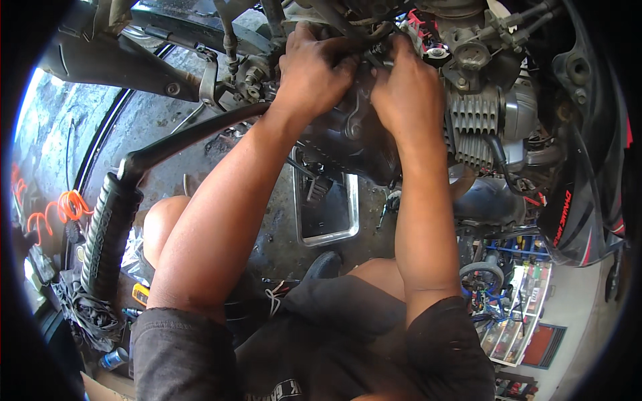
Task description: The person holds a metal component and rotates an attached rod, then aligns and inserts the component into the motorcycle engine block before tightening a fastener.
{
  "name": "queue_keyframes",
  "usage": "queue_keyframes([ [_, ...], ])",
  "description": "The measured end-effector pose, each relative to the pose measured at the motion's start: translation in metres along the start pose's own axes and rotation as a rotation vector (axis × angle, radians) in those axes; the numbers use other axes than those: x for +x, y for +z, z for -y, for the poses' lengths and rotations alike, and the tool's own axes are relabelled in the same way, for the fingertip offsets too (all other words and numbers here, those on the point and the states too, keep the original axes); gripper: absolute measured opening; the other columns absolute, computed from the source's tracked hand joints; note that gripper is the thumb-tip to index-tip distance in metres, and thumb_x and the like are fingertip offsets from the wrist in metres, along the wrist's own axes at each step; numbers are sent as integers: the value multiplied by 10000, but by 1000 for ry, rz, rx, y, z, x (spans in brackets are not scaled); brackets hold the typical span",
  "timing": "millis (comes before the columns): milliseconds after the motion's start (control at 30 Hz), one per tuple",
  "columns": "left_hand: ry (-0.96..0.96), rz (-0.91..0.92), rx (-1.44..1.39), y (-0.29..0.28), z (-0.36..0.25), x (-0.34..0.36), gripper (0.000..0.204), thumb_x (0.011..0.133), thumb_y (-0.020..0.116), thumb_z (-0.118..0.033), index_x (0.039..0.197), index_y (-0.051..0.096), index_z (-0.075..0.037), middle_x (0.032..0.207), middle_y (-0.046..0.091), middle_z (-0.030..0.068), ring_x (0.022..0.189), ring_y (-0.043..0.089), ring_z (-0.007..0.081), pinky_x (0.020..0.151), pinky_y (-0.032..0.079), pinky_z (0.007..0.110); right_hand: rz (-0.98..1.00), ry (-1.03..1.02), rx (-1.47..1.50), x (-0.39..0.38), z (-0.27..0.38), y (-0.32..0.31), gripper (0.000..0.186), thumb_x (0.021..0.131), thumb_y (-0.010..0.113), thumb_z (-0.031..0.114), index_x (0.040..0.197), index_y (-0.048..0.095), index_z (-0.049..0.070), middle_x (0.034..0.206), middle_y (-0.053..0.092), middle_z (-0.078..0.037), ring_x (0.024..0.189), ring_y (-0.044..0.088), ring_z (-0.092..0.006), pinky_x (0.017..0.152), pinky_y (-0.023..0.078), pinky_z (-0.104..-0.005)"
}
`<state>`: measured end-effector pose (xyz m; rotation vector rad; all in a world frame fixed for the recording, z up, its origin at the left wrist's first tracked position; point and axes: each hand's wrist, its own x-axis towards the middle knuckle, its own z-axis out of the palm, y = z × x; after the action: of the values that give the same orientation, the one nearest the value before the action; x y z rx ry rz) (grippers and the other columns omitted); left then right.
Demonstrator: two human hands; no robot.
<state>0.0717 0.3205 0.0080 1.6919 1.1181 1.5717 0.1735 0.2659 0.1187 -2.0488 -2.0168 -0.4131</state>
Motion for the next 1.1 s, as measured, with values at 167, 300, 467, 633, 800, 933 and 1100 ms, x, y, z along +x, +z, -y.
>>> queue_keyframes([
  [167,-78,-2,-17,0,-2,0,290,834,667,-322,1103,770,-288,1147,551,163,1155,514,361,968,443,485,-11,-33,8,4,-5,4,353,816,694,128,1156,626,62,1068,728,-166,1001,683,-392,859,533,-476],
  [300,-124,12,-73,-1,-5,0,288,833,667,-318,1099,772,-278,1143,550,164,1167,509,365,971,433,496,-19,-35,-31,3,-4,4,351,816,688,136,1153,629,60,1037,738,-154,978,695,-382,856,538,-468],
  [467,-147,12,-46,-1,-9,0,272,835,664,-306,1077,777,-253,1158,545,164,1185,495,364,971,428,507,-14,-62,-5,3,-9,4,340,814,681,135,1139,634,48,1025,736,-168,970,698,-378,848,541,-463],
  [633,-155,33,-39,-3,-11,-2,265,830,669,-302,1060,779,-229,1170,538,156,1196,485,362,971,426,511,-22,-43,-30,1,-6,5,348,808,682,141,1140,639,46,1013,738,-169,963,700,-377,840,544,-454],
  [800,-184,45,-22,-4,-17,1,307,816,686,-254,1098,768,-164,1262,534,167,1168,584,354,1002,476,439,12,-32,39,9,-11,0,315,809,694,157,1098,678,35,1011,743,-168,974,714,-343,847,546,-410],
  [933,-142,7,-86,-1,-7,1,263,830,680,-287,1063,778,-212,1178,537,150,1198,486,354,972,420,518,-47,-117,203,17,-22,4,298,819,703,187,1075,683,37,961,724,-208,962,692,-398,833,541,-467],
  [1100,-98,9,1,5,-6,0,263,827,677,-301,1049,776,-202,1192,539,150,1187,492,356,968,418,520,-101,-2,321,12,-21,9,262,834,711,245,1000,721,43,991,721,-213,961,690,-393,832,531,-442],
])
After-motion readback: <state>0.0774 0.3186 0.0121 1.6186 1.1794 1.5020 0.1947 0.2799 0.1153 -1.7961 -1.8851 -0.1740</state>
